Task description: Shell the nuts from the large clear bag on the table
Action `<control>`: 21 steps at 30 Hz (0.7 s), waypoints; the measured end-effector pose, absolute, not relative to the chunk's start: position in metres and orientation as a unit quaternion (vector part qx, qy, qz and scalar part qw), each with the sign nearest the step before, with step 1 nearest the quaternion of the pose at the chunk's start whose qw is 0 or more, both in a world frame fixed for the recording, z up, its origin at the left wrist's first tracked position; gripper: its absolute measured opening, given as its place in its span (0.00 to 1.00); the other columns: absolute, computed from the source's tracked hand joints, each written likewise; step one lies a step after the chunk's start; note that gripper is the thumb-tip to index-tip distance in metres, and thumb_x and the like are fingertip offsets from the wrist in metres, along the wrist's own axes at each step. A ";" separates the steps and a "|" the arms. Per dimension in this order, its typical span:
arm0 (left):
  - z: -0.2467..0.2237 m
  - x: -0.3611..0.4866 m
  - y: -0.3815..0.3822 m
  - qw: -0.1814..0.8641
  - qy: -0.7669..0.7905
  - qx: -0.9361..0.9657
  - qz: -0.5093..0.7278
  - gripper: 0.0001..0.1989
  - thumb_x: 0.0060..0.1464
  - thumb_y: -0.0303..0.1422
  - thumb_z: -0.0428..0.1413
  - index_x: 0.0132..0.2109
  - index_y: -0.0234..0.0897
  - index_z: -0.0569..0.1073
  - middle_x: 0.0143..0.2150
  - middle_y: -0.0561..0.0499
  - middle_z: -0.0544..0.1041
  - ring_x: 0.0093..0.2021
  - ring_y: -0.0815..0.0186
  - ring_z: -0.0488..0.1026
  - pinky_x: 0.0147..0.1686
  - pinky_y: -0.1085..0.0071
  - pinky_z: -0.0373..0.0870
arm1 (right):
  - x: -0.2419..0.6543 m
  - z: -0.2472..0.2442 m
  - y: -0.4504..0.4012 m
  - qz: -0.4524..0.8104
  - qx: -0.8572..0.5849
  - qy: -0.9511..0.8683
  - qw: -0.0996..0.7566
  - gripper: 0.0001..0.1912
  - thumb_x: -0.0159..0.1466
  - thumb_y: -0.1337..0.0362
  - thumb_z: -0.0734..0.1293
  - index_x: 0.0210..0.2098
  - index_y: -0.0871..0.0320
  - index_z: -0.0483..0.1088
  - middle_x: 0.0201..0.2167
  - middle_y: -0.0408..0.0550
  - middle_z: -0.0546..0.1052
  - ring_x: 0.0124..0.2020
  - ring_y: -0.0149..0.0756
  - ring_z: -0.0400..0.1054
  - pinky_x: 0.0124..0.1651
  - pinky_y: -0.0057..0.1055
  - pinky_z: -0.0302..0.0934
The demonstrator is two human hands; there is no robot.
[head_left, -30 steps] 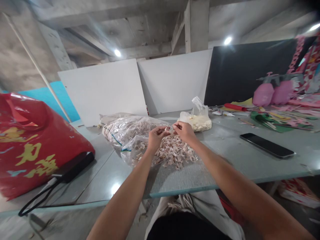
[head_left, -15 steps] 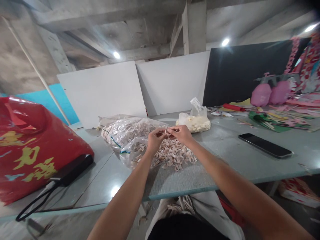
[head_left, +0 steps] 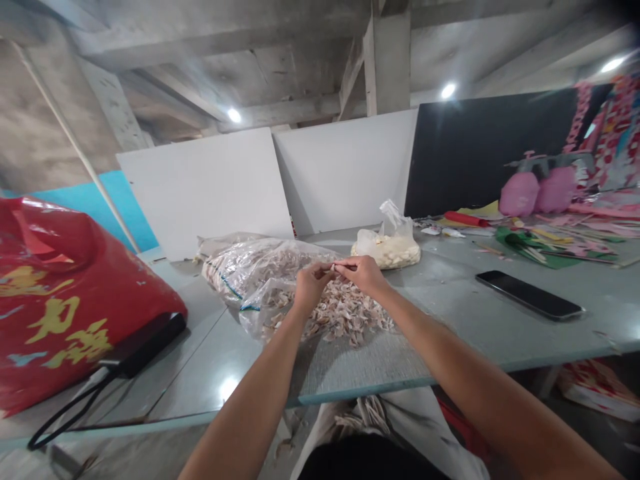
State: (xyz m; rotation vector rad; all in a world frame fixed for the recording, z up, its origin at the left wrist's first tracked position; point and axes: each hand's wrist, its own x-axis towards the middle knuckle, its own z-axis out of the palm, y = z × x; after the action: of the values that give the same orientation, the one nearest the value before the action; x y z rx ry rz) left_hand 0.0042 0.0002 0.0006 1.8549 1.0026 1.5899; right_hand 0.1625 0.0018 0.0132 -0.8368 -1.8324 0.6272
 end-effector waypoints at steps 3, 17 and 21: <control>0.002 0.005 -0.001 0.262 0.359 0.678 0.585 0.13 0.42 0.36 0.60 0.36 0.32 0.77 0.27 0.48 0.77 0.27 0.67 0.73 0.33 0.71 0.69 | 0.163 0.013 0.003 0.208 -0.350 -0.768 0.495 0.16 0.58 0.59 0.63 0.41 0.59 0.75 0.31 0.48 0.79 0.29 0.36 0.73 0.32 0.26 0.66; -0.001 0.006 0.004 0.280 0.331 0.686 0.585 0.14 0.45 0.36 0.59 0.38 0.33 0.77 0.30 0.47 0.78 0.31 0.65 0.75 0.36 0.68 0.71 | 0.164 0.013 0.004 0.144 -0.365 -0.776 0.494 0.15 0.58 0.60 0.63 0.42 0.56 0.75 0.36 0.46 0.79 0.36 0.38 0.73 0.38 0.28 0.65; 0.000 0.006 0.003 0.283 0.335 0.685 0.582 0.14 0.45 0.36 0.59 0.39 0.32 0.77 0.30 0.47 0.78 0.31 0.64 0.75 0.37 0.67 0.71 | 0.163 0.011 0.007 0.170 -0.366 -0.770 0.495 0.16 0.58 0.59 0.63 0.43 0.56 0.75 0.35 0.45 0.79 0.36 0.38 0.73 0.38 0.29 0.66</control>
State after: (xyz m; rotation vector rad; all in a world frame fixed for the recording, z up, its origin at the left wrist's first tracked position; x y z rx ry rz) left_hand 0.0062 0.0029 -0.0003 1.8337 0.8957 1.5586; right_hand 0.1632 0.0071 0.0113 -0.8875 -1.8654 0.4125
